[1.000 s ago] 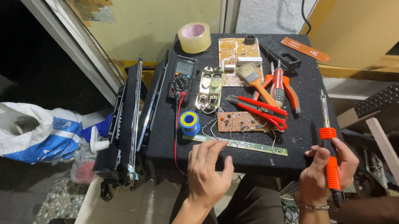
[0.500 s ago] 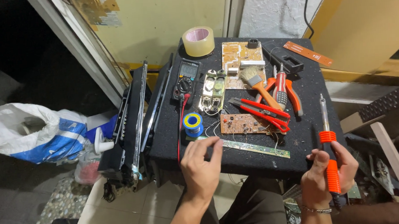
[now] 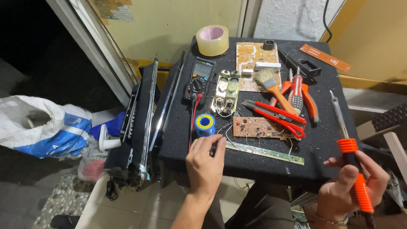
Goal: The person is soldering a circuit board using a soldering iron and solder wire. They hold the board steady with one hand while applying heat and solder with the other. The workspace includes a multimeter, pliers, and other tools.
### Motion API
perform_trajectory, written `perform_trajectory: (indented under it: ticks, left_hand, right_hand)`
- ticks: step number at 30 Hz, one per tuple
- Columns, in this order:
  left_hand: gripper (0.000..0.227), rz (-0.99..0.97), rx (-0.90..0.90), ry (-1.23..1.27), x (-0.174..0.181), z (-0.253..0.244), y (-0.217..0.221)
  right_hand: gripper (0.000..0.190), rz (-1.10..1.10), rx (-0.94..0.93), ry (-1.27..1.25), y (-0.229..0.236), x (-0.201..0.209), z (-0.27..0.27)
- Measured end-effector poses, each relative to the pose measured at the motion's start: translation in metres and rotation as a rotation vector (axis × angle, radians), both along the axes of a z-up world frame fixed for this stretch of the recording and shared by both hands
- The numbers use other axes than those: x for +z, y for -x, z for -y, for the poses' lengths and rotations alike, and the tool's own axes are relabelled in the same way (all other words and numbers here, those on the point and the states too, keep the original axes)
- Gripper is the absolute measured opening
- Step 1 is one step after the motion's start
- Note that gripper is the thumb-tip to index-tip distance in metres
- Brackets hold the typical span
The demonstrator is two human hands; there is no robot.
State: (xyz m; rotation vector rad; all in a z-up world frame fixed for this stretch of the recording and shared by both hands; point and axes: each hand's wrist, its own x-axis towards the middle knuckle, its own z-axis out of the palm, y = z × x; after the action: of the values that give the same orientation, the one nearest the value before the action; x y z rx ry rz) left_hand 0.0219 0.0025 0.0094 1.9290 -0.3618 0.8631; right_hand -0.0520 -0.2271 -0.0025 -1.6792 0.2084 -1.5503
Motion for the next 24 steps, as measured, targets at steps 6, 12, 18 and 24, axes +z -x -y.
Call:
perform_trajectory:
  ticks: [6, 12, 18, 24]
  left_hand:
    - [0.011, 0.01, 0.067, -0.045, -0.005, 0.009, -0.007]
    - [0.025, 0.049, 0.156, -0.088, -0.003, 0.009, -0.01]
    - [0.027, 0.049, 0.17, -0.105, -0.006, 0.013, -0.012]
    - [0.029, 0.074, 0.166, -0.13, -0.009, 0.012, -0.012]
  right_hand:
    - [0.036, 0.09, 0.479, -0.298, -0.023, -0.012, -0.005]
    - [0.032, -0.191, 0.632, -0.303, -0.018, 0.004, -0.022]
    - [0.026, -0.378, 0.668, -0.197, -0.013, 0.023, -0.027]
    - [0.03, -0.369, 0.721, -0.258, -0.014, 0.01, -0.02]
